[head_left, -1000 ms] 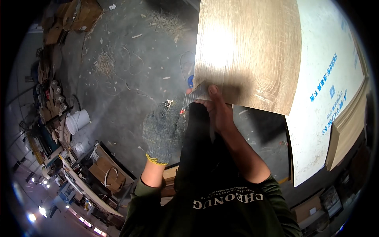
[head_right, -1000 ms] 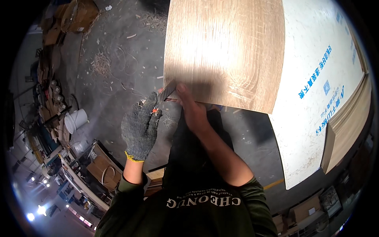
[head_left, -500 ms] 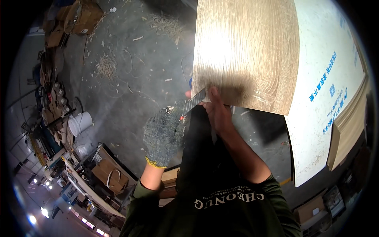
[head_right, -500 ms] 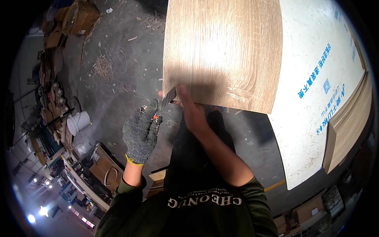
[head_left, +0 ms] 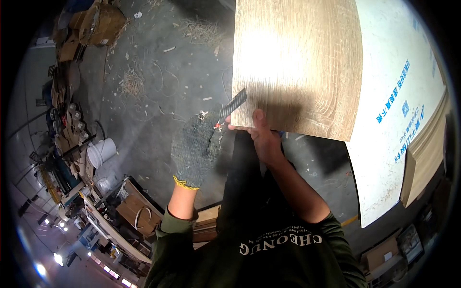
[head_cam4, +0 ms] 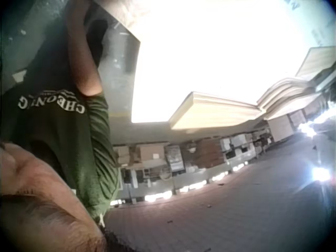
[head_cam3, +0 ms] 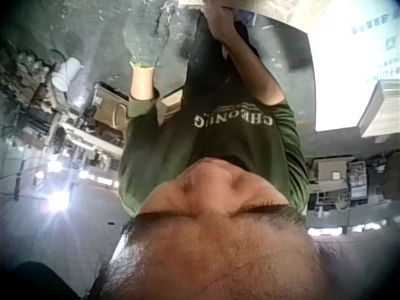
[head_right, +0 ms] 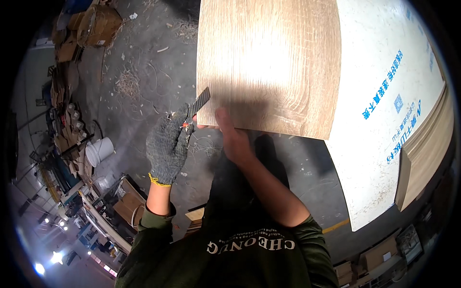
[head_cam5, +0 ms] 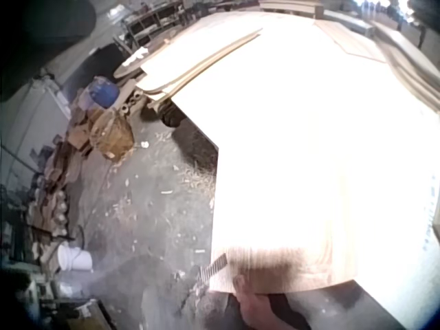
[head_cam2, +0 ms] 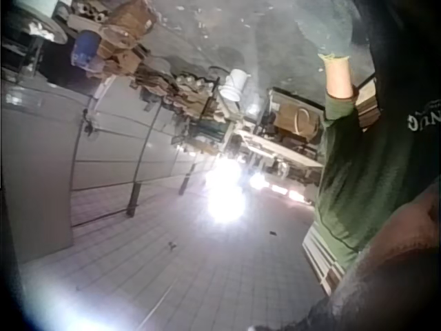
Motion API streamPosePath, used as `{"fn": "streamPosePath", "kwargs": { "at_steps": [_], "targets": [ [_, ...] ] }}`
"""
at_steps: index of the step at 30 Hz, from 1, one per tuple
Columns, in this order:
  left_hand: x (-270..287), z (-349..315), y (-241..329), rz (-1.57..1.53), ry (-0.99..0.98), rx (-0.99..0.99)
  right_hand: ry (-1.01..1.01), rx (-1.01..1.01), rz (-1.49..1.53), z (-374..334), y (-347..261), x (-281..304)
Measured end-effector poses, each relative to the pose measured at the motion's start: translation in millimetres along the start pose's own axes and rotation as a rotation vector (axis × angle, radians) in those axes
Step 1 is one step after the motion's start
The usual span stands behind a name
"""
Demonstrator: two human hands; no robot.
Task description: The person is using a blade to shave or trim the edges of curved wooden boards.
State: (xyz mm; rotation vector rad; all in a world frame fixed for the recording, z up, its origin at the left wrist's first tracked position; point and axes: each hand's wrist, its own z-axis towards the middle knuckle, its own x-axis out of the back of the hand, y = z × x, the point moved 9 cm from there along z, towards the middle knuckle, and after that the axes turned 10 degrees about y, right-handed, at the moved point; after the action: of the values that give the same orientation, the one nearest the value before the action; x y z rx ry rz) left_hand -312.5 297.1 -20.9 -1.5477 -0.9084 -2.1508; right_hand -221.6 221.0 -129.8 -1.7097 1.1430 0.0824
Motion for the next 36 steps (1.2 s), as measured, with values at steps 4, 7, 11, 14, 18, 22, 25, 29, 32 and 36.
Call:
{"fn": "streamPosePath", "kwargs": {
  "at_steps": [4,7,11,14,18,22,25,29,32,36],
  "targets": [
    [0.3,-9.7,2.6,0.008,-0.009,0.018,0.056,-0.009,-0.005,-1.0,5.2,8.0],
    [4.7,-8.2,6.0,0.013,-0.028,0.026,0.070,-0.054,0.003,-3.2,-0.1,4.2],
    [-0.9,5.6,-2.1,0.043,0.025,-0.058,-0.053,-0.011,0.023,-2.2,-2.1,-2.2],
    [4.3,6.1,9.0,0.006,0.025,-0.084,-0.026,-0.008,0.003,-2.5,0.4,2.0],
    [-3.7,6.0,6.9,0.035,-0.082,-0.045,0.053,-0.112,0.020,-7.0,4.9,3.2],
    [-4.2,14.4,13.0,0.047,-0.018,-0.151,0.030,-0.081,0.029,-4.0,5.6,6.2],
    [-8.2,1.9,8.7,0.129,-0.193,-0.029,0.010,-0.176,0.000,-6.4,15.2,6.7],
    [-9.5,-4.7,7.5,0.137,-0.225,-0.020,0.100,-0.097,0.050,-6.7,3.2,7.0],
    [-6.4,7.2,5.7,0.077,-0.153,0.011,0.032,-0.072,0.025,-5.5,-1.4,0.1],
    [-2.4,4.8,13.0,0.085,-0.065,-0.094,-0.048,-0.079,-0.025,-4.4,3.6,1.8]
  ]
}}
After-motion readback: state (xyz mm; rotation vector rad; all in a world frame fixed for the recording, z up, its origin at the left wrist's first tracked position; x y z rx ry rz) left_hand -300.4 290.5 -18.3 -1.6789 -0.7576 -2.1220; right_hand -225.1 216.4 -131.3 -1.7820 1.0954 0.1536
